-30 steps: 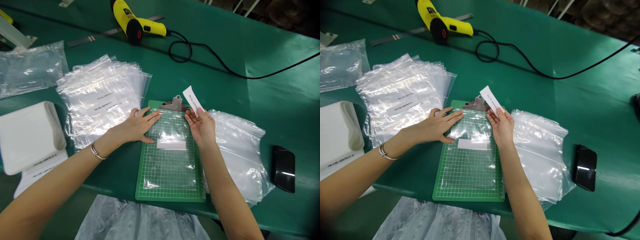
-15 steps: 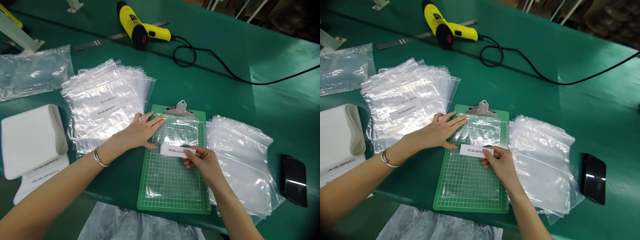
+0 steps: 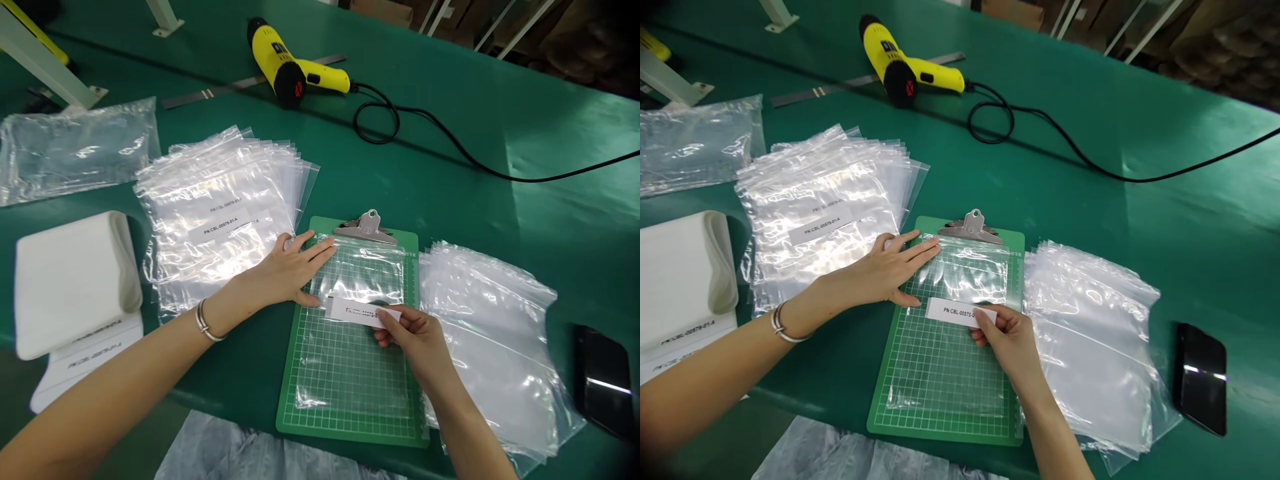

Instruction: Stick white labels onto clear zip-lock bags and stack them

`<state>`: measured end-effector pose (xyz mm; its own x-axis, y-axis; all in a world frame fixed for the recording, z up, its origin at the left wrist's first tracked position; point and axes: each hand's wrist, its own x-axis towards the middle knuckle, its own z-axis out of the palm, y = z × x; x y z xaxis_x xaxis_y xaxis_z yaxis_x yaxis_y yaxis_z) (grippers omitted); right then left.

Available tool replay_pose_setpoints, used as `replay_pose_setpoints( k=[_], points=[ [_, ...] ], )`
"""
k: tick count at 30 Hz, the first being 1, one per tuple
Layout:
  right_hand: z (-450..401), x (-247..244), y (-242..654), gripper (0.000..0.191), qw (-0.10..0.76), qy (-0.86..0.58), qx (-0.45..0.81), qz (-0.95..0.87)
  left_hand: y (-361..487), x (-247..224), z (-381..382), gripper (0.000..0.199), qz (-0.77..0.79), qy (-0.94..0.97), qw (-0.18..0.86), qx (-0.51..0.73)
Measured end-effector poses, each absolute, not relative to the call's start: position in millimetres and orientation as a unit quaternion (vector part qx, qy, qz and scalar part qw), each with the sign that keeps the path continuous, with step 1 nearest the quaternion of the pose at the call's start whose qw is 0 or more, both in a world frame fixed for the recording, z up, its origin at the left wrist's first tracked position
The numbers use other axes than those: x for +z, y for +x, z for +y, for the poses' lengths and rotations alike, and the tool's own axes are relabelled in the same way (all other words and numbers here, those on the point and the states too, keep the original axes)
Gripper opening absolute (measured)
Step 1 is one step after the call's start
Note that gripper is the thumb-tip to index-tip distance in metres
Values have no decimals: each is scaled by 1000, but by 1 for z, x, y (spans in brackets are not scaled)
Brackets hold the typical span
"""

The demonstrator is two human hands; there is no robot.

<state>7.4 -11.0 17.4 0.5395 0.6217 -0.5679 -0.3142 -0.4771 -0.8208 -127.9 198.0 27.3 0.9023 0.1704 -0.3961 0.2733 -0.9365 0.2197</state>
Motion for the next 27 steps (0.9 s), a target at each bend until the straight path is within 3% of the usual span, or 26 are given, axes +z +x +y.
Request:
replay_pose_setpoints(
  k=[13,27],
  points=[
    [-10,25,11,30,511,-715,468,-92,-127,27,198,93,118,966,132,-187],
    [1,22,8,37,465,-728,498,-78,-126,33,196,92,121,961,130,-211]
  ],
)
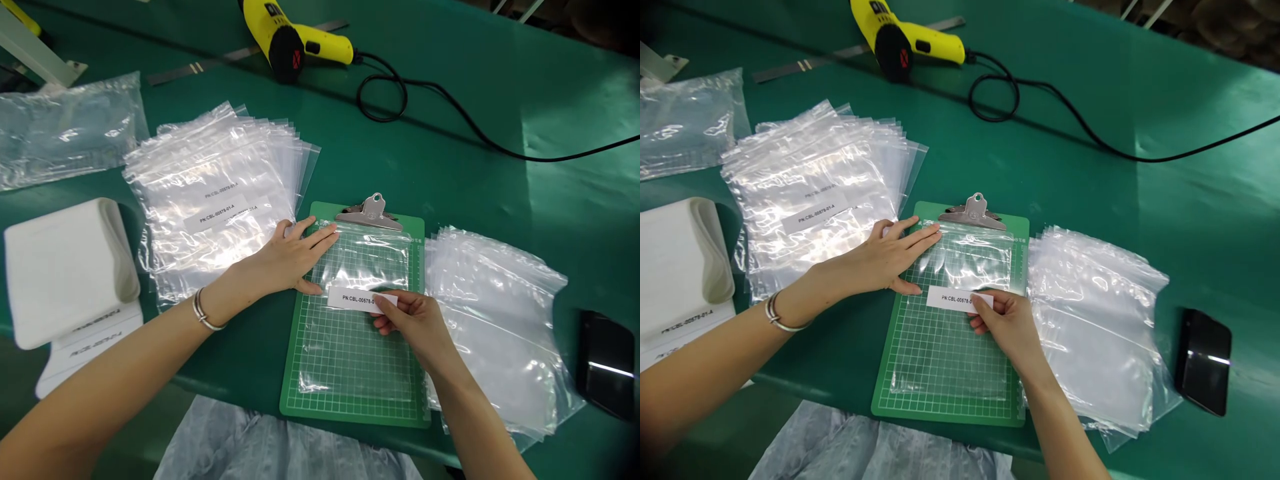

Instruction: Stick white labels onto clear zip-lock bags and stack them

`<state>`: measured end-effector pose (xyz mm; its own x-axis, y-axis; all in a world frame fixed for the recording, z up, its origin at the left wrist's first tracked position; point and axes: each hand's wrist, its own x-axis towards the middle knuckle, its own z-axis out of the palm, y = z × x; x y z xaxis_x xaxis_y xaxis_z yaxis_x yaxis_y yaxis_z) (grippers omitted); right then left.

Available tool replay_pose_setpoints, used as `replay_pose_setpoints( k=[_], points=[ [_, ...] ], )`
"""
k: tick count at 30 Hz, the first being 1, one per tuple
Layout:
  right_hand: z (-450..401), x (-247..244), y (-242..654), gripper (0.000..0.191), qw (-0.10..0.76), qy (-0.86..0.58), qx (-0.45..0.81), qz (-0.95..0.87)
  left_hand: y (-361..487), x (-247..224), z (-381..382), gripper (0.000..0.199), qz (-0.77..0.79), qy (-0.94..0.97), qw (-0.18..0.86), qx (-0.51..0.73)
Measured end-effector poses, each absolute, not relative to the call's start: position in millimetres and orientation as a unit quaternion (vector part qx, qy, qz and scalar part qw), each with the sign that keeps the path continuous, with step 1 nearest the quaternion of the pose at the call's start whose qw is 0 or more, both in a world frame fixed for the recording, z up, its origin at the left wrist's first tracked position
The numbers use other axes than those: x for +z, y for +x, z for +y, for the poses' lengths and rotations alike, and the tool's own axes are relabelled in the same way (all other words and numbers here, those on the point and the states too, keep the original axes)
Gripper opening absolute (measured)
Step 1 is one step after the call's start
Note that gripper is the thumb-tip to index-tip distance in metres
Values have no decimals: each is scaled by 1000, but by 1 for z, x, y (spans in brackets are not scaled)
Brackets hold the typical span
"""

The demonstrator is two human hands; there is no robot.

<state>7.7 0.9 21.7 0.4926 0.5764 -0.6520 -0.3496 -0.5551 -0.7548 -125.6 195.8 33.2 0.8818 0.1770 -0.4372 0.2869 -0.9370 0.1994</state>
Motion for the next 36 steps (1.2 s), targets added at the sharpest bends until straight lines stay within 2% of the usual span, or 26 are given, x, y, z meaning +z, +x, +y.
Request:
replay_pose_setpoints(
  k=[36],
  points=[
    [2,23,7,37,462,-732,495,-71,-124,27,196,95,114,963,144,-195]
  ],
)
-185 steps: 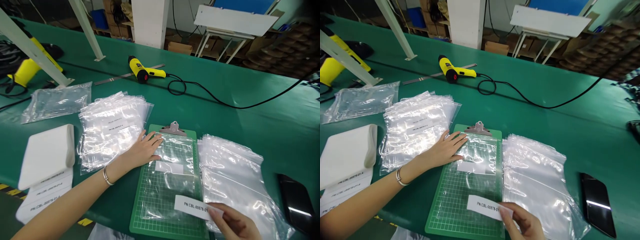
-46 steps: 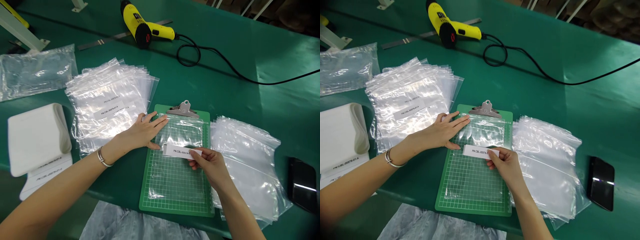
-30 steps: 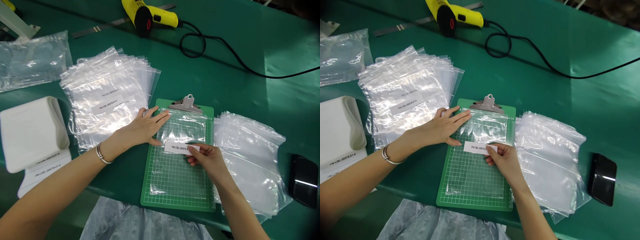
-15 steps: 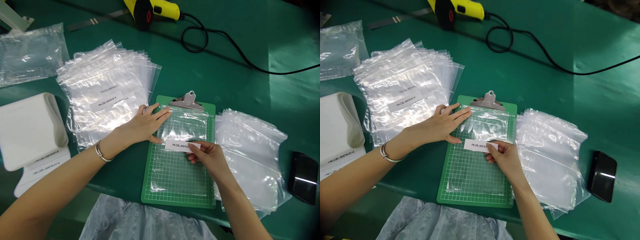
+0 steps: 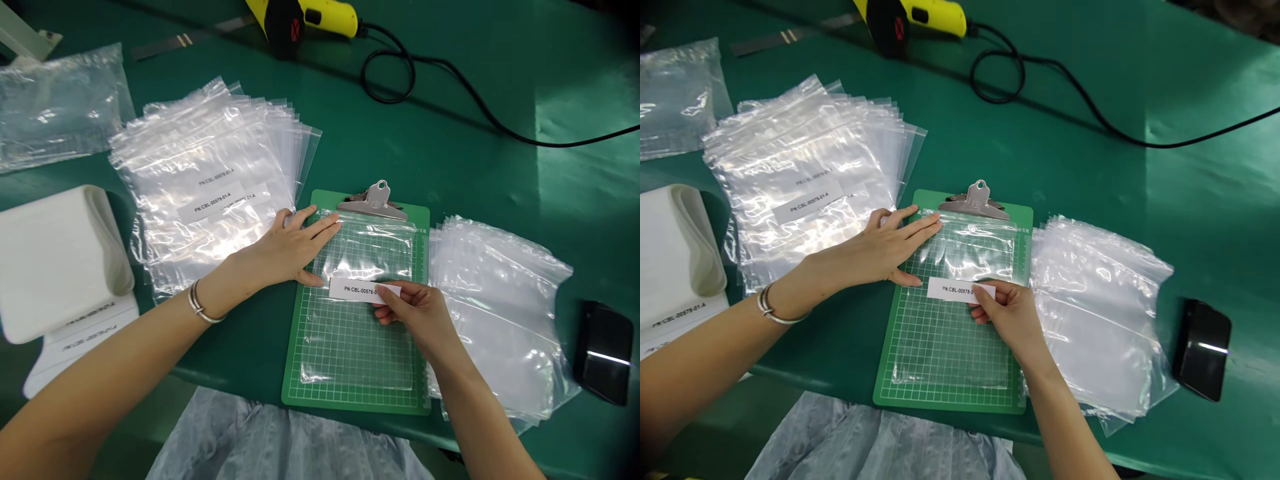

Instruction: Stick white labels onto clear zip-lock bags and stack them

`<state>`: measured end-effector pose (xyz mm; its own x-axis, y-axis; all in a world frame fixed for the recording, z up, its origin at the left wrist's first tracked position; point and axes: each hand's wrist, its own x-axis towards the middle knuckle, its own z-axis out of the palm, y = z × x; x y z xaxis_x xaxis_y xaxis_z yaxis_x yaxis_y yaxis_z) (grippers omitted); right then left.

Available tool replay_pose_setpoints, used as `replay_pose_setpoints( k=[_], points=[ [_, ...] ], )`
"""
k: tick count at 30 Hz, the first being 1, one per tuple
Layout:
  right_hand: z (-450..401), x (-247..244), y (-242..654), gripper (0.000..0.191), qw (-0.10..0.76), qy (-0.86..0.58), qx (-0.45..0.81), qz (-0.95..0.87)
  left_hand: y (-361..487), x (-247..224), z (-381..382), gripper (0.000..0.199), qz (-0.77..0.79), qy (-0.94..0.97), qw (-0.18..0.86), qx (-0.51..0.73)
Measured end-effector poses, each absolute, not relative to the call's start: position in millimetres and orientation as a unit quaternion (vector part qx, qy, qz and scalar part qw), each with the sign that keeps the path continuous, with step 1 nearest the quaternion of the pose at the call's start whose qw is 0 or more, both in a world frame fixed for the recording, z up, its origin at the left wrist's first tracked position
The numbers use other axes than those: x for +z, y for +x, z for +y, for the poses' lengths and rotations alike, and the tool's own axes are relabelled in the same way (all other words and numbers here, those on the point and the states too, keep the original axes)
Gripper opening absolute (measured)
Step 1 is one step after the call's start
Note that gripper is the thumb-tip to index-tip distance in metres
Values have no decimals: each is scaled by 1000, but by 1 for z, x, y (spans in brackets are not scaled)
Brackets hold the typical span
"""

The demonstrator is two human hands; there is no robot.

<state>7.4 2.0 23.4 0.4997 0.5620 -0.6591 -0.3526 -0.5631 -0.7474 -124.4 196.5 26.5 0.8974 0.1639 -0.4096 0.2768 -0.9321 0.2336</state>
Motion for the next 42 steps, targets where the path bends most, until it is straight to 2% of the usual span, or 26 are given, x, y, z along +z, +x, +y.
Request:
replay_pose_setpoints(
  k=[20,36,42],
  points=[
    [3,21,6,39,454,-742,490,-67,-125,28,196,94,114,964,141,-196],
    [1,17,5,27,407,-773,470,-127,-126,30,194,89,123,967,115,-193],
    [2,17,2,25,407,-776,459,-147,-120,39,188,94,147,966,84,-197]
  ],
)
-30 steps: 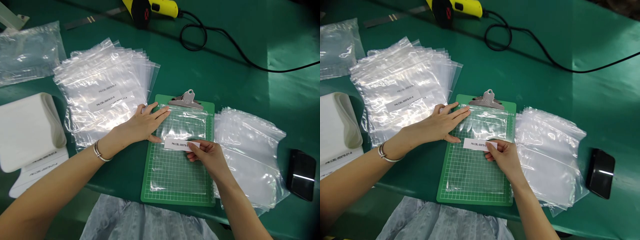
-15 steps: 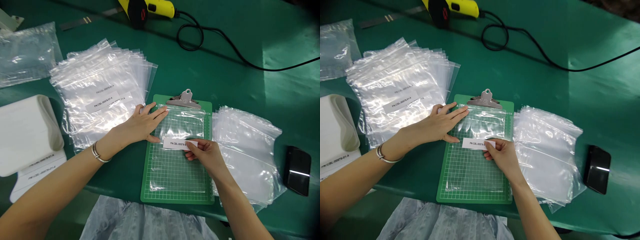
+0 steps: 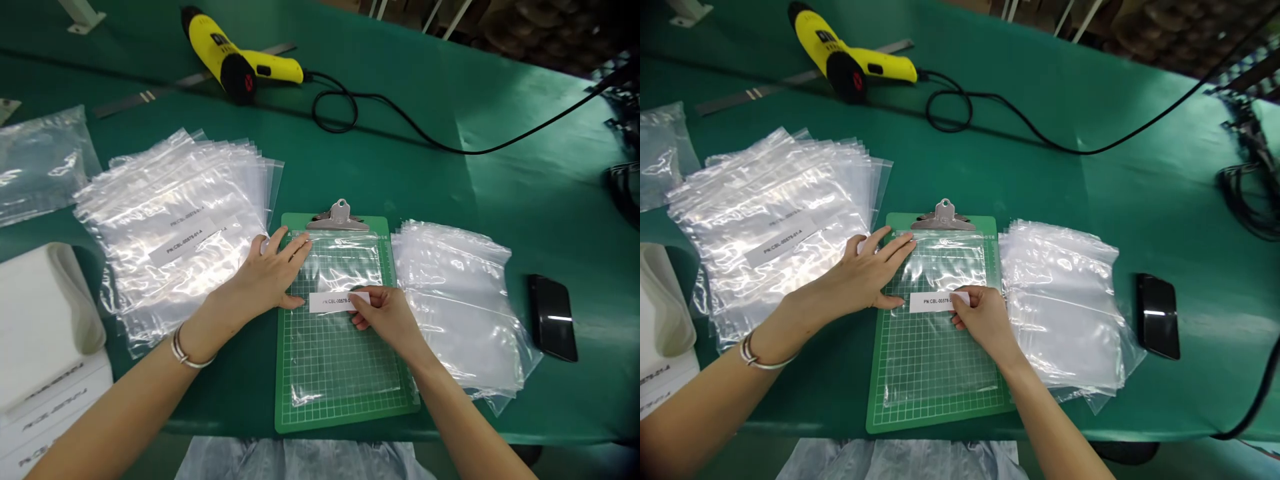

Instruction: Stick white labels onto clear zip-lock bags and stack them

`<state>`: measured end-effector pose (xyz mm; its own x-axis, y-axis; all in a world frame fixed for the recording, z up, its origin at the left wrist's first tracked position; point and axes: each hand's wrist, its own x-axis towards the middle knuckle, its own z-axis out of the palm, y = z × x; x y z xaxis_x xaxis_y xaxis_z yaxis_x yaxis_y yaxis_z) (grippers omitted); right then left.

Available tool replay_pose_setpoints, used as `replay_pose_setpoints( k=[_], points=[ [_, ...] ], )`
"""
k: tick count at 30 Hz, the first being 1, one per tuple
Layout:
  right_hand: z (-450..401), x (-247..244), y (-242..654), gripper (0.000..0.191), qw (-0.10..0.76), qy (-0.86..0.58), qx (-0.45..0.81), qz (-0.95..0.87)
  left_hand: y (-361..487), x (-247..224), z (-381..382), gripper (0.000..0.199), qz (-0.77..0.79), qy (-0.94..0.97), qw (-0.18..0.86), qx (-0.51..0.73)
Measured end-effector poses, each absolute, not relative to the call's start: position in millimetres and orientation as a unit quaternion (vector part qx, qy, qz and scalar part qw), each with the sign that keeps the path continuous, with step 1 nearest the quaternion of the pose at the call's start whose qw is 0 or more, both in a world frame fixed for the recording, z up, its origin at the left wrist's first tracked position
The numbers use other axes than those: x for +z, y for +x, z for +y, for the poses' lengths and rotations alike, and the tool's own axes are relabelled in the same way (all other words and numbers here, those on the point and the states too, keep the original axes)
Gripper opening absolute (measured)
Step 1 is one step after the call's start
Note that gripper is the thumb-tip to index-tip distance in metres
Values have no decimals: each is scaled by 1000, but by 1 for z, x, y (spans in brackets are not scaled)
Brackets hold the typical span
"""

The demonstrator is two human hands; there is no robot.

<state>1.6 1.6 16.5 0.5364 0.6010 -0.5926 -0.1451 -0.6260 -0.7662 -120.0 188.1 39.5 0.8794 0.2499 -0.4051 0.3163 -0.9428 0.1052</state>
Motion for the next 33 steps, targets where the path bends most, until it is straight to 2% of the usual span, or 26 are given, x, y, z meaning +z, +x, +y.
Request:
replay_pose_setpoints(
  k=[4,6,9,14,21,28,33],
  points=[
    [4,20,0,22,404,-780,451,-158,-130,44,166,72,147,980,50,-122],
    [5,21,0,21,402,-783,445,-166,-141,35,149,65,89,993,51,-66],
    [6,22,-1,21,398,-786,439,-179,-157,14,127,67,-13,999,42,-3],
    [5,27,3,23,387,-778,462,-175,-165,-3,117,67,-10,999,5,35],
    [9,60,31,26,339,-687,638,-77,-164,-6,120,69,-16,997,-22,78],
    [23,86,41,35,309,-613,727,23,-165,-7,121,67,-18,998,-11,65],
    [27,100,29,33,354,-568,740,63,-165,-6,121,69,-12,999,7,39]
  ],
)
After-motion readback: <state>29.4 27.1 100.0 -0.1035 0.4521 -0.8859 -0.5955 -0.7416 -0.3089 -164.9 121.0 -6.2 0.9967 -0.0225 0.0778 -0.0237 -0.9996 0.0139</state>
